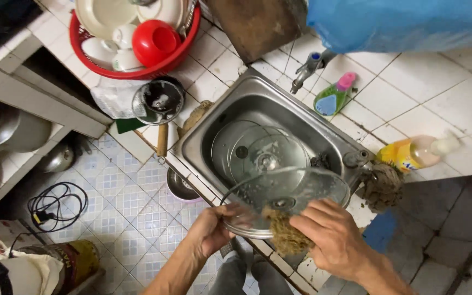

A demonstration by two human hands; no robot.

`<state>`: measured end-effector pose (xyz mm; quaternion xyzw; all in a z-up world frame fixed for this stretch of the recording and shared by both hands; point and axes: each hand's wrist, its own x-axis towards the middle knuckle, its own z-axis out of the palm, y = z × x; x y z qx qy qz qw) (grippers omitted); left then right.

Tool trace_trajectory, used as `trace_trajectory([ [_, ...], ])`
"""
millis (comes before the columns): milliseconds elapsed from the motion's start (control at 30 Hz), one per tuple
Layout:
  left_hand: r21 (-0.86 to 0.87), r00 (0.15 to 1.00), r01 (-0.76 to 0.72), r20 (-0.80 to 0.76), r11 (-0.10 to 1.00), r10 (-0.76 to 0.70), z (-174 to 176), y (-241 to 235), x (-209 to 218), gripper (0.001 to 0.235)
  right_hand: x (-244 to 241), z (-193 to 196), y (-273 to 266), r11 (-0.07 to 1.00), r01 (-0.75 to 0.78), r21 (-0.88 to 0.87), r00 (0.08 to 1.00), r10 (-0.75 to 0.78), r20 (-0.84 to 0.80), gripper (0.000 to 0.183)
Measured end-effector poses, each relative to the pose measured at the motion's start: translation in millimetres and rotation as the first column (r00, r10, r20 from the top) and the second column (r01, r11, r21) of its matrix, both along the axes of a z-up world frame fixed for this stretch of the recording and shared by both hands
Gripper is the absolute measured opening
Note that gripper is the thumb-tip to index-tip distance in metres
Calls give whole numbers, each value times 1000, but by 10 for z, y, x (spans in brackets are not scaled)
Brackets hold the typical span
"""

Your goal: Scrubbing a glass pot lid and a small frying pan in a sink using a scouring pad

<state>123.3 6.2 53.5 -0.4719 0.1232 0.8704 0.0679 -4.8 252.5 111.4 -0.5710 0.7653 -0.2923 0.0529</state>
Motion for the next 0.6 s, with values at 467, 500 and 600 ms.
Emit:
trace_trajectory([
  [467, -321, 983, -139, -161, 937, 91, -385, -395, -388, 73, -172, -1066, 214, 712, 672, 203, 715, -695, 75, 55],
  [500, -356, 984, -94, -173, 930, 34, -454, -497, -423, 70, -181, -1048, 120, 454, 748, 484, 389, -891, 235, 52],
  [600, -329, 981, -89, -193, 940, 25, -830, -751, -537, 63, -95, -909, -289, 253, 780, 573, -95, -857, 507, 54],
])
